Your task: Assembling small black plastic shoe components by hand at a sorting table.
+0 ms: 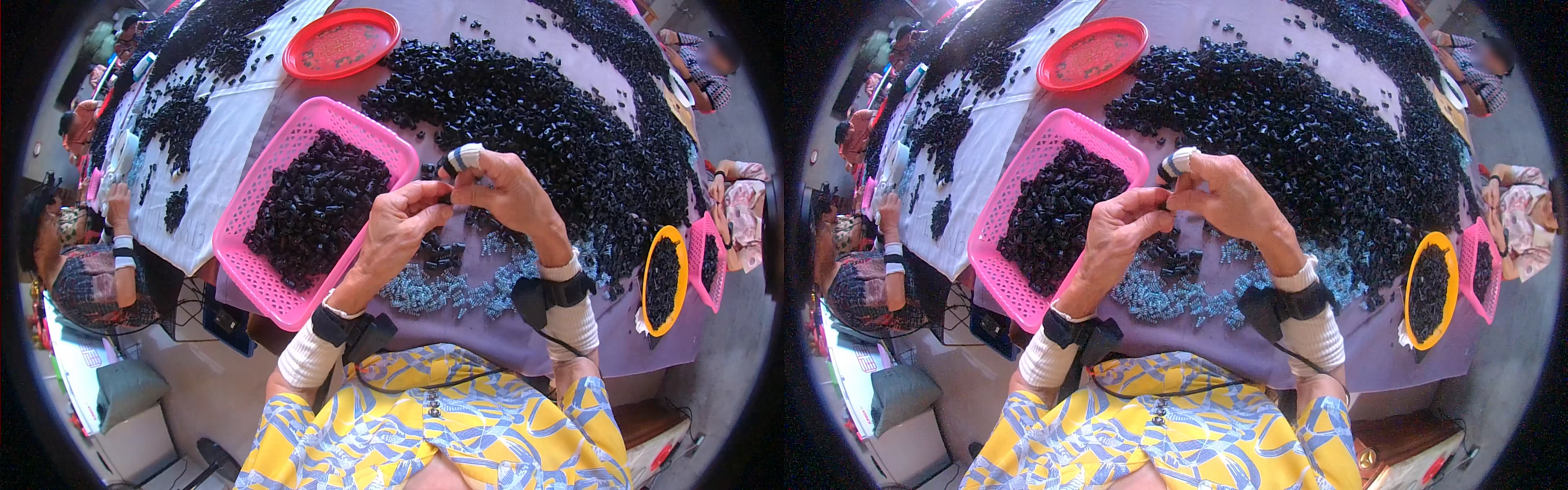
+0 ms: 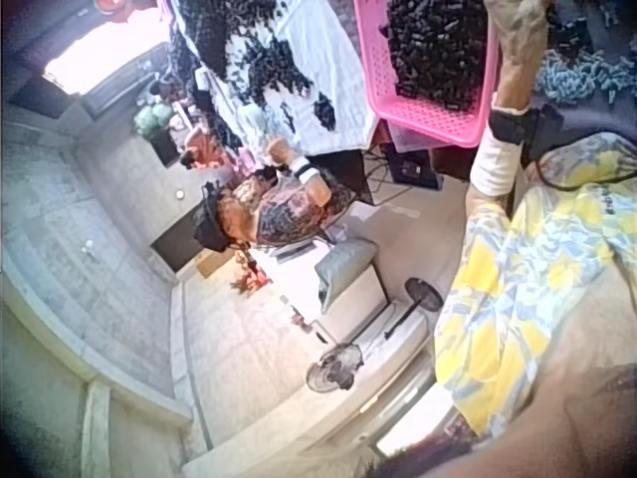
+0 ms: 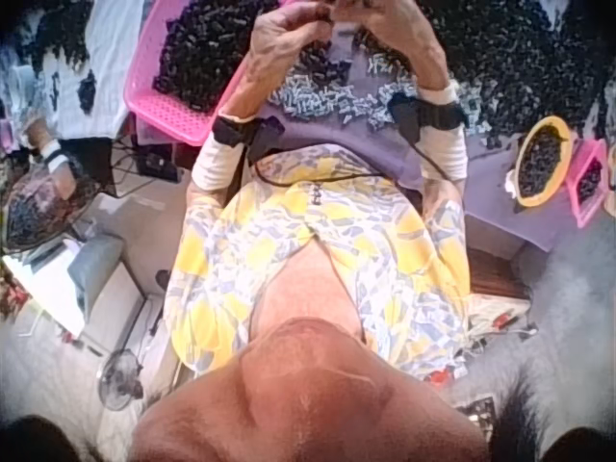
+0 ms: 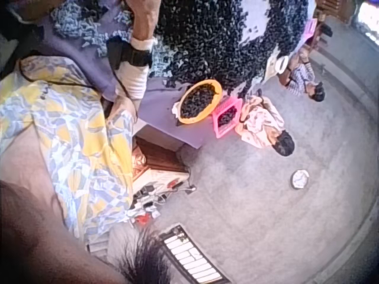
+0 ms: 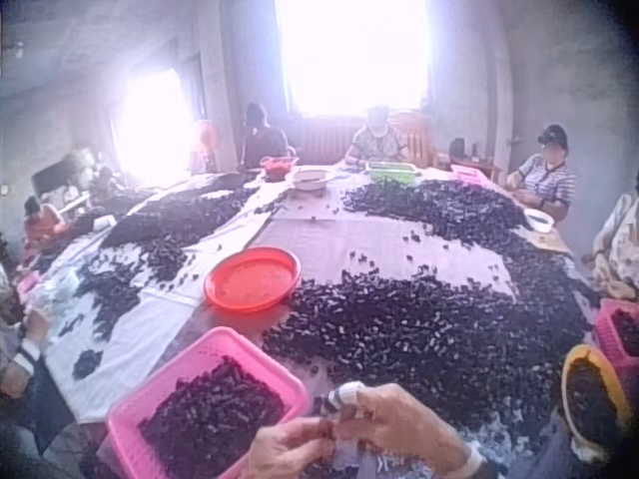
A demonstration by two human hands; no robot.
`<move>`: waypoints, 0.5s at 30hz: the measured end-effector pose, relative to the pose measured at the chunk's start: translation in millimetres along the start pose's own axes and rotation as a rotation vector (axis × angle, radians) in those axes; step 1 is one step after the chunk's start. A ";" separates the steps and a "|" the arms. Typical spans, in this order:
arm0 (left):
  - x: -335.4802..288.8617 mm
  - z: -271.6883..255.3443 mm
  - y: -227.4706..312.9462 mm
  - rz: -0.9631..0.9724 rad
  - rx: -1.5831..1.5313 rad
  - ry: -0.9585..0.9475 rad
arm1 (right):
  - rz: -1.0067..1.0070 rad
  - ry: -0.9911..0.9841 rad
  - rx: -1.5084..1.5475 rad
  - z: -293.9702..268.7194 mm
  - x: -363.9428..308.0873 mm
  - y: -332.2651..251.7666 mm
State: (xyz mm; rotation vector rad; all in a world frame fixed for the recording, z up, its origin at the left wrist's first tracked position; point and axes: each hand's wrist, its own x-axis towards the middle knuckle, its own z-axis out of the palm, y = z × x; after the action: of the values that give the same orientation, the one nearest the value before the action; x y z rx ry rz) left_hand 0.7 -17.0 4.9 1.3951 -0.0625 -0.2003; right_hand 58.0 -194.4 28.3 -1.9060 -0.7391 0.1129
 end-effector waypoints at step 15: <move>6.4 -17.3 6.7 0.037 -0.220 0.133 | -0.019 0.065 -0.527 2.7 1.4 58.1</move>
State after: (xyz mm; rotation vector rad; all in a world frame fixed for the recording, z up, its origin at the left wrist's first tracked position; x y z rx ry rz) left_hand 10.4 -0.3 8.0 1.1840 0.0427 -0.0806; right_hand 83.6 -207.1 -22.3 -2.3858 -0.7953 -0.1725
